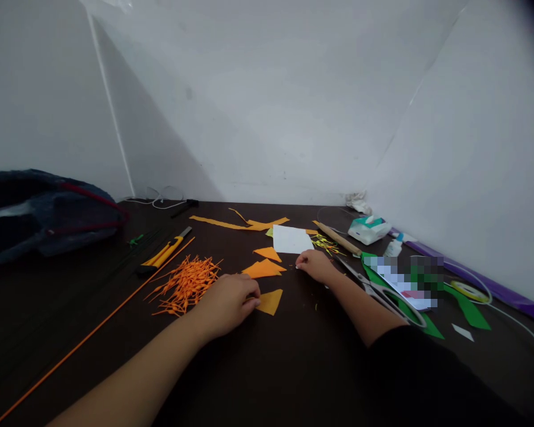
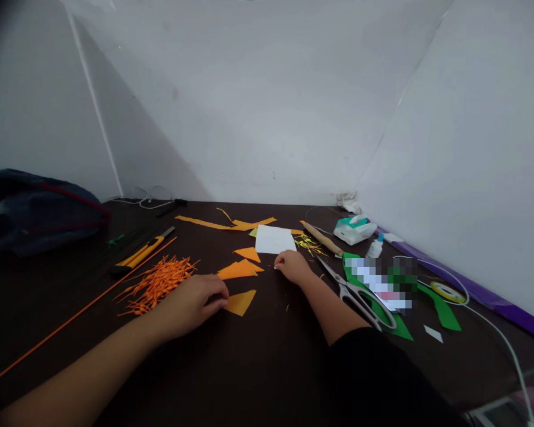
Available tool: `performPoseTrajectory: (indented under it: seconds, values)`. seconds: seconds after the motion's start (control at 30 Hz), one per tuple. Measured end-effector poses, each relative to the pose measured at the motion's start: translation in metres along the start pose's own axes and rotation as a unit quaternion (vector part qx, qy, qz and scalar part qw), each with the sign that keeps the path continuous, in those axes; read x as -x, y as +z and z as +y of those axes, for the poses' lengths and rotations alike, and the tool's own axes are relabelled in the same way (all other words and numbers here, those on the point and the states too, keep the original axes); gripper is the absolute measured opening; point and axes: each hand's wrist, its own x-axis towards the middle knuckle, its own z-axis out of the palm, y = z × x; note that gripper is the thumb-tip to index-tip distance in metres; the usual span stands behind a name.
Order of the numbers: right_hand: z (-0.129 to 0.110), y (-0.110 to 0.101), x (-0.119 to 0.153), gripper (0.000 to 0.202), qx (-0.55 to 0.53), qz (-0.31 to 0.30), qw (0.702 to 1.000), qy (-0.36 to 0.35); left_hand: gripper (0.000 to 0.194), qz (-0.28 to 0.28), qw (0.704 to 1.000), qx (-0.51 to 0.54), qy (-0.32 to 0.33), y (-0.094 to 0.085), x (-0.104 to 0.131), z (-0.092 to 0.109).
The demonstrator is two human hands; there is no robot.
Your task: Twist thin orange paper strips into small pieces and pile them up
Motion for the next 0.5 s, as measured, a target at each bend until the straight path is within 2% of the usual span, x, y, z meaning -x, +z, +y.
performPoseTrajectory:
  seconds: [0.3,0.5]
  values:
    - [-0.012,0.002,0.006,0.008,0.059,-0.009,0.997,-0.046,0.014,0.010,1.000,-0.005,0.006,-0.001,0.001,-0.003]
    - [-0.014,0.009,-0.006,0.013,0.042,0.007,0.999,-0.031,0.012,0.017,1.000,-0.003,-0.001,-0.004,0.002,-0.002]
